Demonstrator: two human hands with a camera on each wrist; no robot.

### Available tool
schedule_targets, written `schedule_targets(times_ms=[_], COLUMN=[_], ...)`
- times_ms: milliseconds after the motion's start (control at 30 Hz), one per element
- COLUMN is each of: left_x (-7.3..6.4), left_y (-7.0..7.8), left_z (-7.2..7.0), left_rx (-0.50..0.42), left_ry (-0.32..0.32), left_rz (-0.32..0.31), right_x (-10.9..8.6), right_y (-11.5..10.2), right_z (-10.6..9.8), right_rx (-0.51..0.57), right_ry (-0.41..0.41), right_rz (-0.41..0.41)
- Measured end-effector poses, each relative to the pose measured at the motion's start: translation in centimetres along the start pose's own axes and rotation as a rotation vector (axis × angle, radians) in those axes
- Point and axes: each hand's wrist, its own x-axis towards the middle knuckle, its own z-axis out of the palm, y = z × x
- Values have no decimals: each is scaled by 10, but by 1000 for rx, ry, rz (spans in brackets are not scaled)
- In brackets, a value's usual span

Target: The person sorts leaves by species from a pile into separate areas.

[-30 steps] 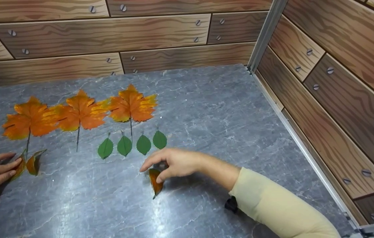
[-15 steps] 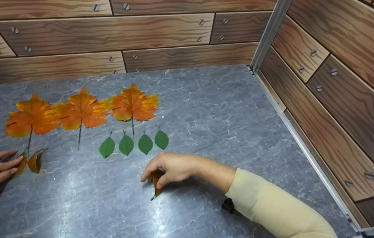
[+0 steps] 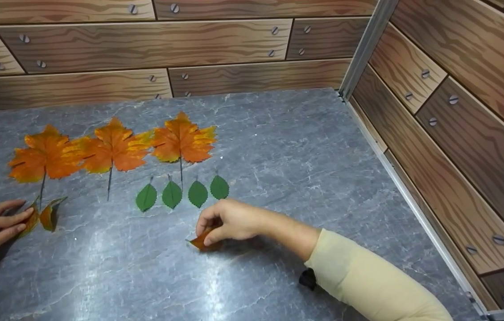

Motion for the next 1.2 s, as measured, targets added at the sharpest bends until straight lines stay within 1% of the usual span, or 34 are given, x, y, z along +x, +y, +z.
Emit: schedule_targets(times_ms=[200,333,500,633,767,900,1000,1200], left_x=[0,0,1,1,1,1,1,1], left_y=[-1,-2,-2,-1,-1,-1,-1,-1], left_z=[0,0,1,1,0,0,0,0], left_rx=[-6,-11,-7,-4,2,5,4,2], left_ry=[9,9,-6,-16,-21,-8,-1,1], left_rz=[4,6,1,-11,-19,-3,7,7], right_x=[3,7,17,27,41,59,75,110], right_y=[-5,-9,-12,-19,-29,-40,-49,-68], right_z=[-2,-2,-1,-2,-2,-1,2,9], right_rx=[50,71,117,114,107,127,148,205], right_ry=[36,88,168,205,235,263,276,285], right_rz=[4,24,1,-20,-12,-17,-30,-41])
